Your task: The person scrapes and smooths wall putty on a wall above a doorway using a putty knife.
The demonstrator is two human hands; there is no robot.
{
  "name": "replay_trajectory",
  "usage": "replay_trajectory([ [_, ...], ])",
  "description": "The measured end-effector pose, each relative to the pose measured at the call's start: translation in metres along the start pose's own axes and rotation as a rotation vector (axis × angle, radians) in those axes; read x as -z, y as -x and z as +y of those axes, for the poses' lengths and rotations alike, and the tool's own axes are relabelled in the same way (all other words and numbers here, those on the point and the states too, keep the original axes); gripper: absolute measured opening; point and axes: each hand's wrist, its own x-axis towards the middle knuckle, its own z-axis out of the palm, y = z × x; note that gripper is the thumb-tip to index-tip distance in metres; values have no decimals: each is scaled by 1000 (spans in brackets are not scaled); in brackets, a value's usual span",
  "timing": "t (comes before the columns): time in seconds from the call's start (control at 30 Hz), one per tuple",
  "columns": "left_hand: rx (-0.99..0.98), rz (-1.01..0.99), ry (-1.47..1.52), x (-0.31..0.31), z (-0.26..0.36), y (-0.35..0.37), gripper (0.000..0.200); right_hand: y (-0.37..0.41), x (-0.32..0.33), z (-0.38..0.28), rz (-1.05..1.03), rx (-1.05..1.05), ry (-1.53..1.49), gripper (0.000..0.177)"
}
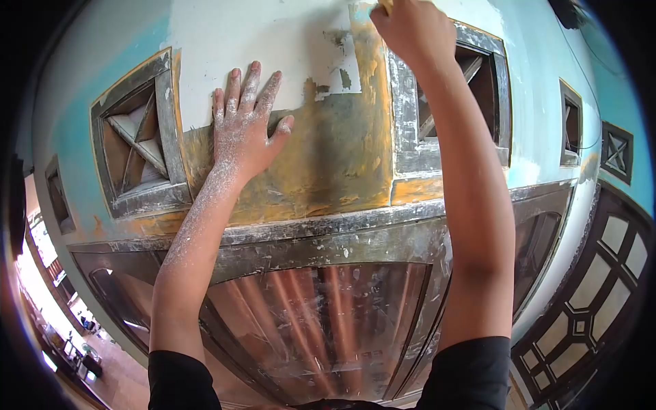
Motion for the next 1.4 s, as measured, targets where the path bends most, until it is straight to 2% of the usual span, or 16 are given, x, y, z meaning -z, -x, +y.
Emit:
replay_trajectory([
  [0.07, 6, 1, 9, 0, 2, 3, 73, 36, 22, 0, -110, -113, -3, 37],
  [0.17, 9, 6, -11, 0, 3, -1, 73, 38, 14, 13, -111, -117, -27, 38],
  [0.3, 34, -46, -38, 2, 4, -2, 72, -14, -20, 37, -3, -9, -8, 37],
  [0.33, 25, -27, -30, 1, 4, 0, 73, -20, 10, 15, -71, -79, -227, 32],
  [0.37, 15, -7, -22, 1, 3, 0, 73, -24, 20, 10, -71, -80, -231, 32],
  [0.5, 20, -17, -6, -1, 6, 5, 73, 2, 32, 6, -112, -81, -182, 31],
  [0.57, 26, 3, 22, -3, 9, 6, 73, 32, 23, 6, -122, -10, -37, 38],
  [0.63, 32, 6, 19, -3, 10, 6, 73, 53, 29, -9, -143, -24, -91, 34],
  [0.97, 37, -40, 4, -1, 13, 10, 74, 40, 11, -10, -33, 70, -74, 39],
  [1.03, 39, -42, 9, -1, 14, 12, 74, 53, 20, -23, -164, 22, -64, 39],
  [1.17, 35, -39, 11, -2, 14, 11, 74, 18, -12, -7, -18, 73, -86, 39],
  [1.2, 37, -43, 9, -2, 14, 11, 74, 11, 29, -33, -150, -56, -267, 31],
  [1.23, 34, -37, 8, -3, 14, 11, 74, 13, 25, -31, -153, -55, -270, 31],
  [1.3, 30, -35, 9, -3, 8, 10, 73, 22, 14, -27, -104, 52, -80, 39],
  [1.33, -3, -48, -19, -2, 1, 6, 71, 33, 20, -32, -114, 97, -111, 38],
  [1.4, -2, 7, -44, -4, -19, -9, 67, 48, 23, -44, -187, 55, -83, 36],
])
